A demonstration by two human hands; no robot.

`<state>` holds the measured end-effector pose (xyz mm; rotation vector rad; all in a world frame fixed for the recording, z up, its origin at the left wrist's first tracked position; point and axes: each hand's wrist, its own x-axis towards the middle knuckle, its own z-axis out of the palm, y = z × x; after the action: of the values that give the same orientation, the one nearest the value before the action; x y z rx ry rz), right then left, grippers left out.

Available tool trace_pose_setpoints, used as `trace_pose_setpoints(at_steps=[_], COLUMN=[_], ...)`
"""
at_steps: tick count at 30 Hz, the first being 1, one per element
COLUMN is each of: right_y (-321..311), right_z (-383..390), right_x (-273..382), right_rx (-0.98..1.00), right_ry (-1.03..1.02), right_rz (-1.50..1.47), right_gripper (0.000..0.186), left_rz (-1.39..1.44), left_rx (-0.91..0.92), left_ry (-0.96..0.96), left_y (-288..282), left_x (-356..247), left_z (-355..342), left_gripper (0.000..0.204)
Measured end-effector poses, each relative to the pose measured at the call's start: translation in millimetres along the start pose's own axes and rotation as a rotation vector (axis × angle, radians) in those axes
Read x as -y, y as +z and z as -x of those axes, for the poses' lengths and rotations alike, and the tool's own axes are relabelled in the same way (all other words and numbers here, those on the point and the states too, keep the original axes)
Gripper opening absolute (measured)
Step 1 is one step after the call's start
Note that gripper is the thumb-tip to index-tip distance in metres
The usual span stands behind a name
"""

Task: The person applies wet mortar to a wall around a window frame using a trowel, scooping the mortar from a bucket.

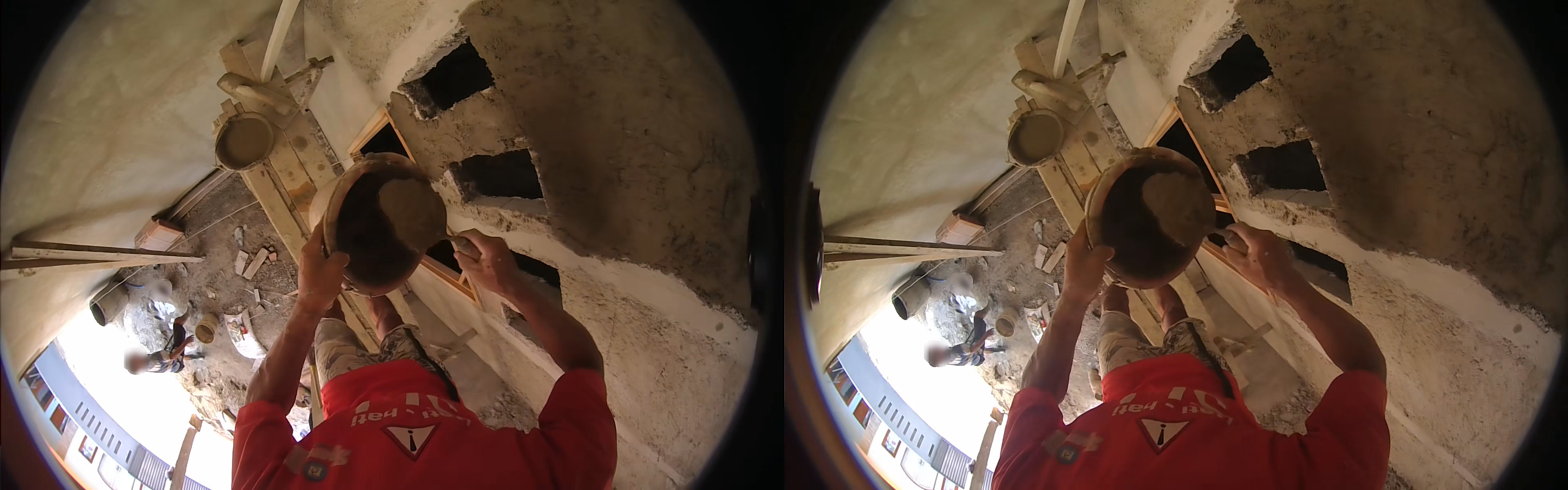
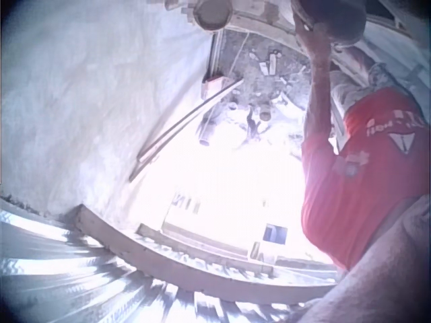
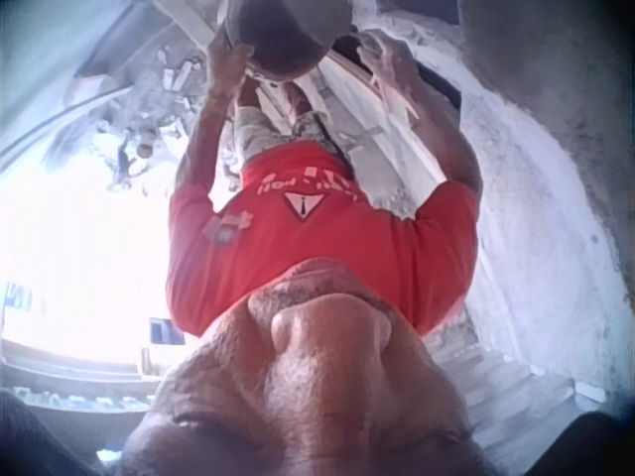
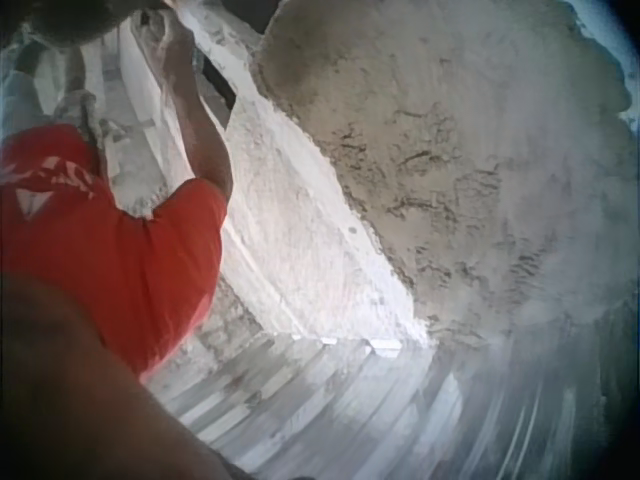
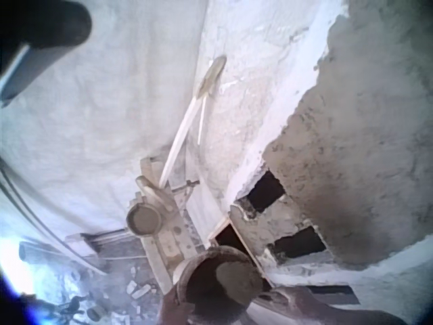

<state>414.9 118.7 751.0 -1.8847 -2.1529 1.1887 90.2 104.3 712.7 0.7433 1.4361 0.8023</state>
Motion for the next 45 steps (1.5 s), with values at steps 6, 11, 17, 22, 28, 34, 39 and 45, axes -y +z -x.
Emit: trace_pose_setpoints(at_steps=[6,11,17,22,28,34,39,45], right_y=[-77.2,-105.8,-174.3,-210.9,-108.9,-39.1,-38.3,-69.9], right_z=[9.4,-1.8,5.5,67.3,27.3,-52.5,-103.0,-88.9], right_x=[55.7,43.4,-39.8,28.4,-1.8,-103.8,-146.7,-139.6], right_rx=[0.095,0.211,-0.600,-0.589,-0.196,-0.226,-0.346,-0.384], right_ry=[0.031,0.388,0.414,0.473,0.645,0.432,0.417,0.491], right_rz=[-0.039,-0.255,0.127,0.237,-0.129,-0.027,-0.035,-0.057], right_gripper=[0.038,0.051,0.070,0.085,0.065,0.055,0.054,0.052], left_rz=[0.092,0.099,0.041,0.020,0.096,0.068,0.099,0.006], left_rx=[-0.113,-0.189,-0.231,-0.269,-0.238,-0.249,-0.189,-0.192], left_ry=[0.081,0.081,-0.036,-0.054,-0.012,-0.076,-0.083,-0.091], left_y=[-22.5,-45.8,-60.0,-60.3,-42.9,-29.5,-26.8,-30.6], left_x=[47.1,69.8,69.2,76.9,68.9,68.7,68.9,70.8], left_z=[-4.6,-0.1,6.1,19.5,25.6,34.6,37.7,42.5], left_gripper=[0.063,0.060,0.059,0.059,0.058,0.057,0.058,0.062])
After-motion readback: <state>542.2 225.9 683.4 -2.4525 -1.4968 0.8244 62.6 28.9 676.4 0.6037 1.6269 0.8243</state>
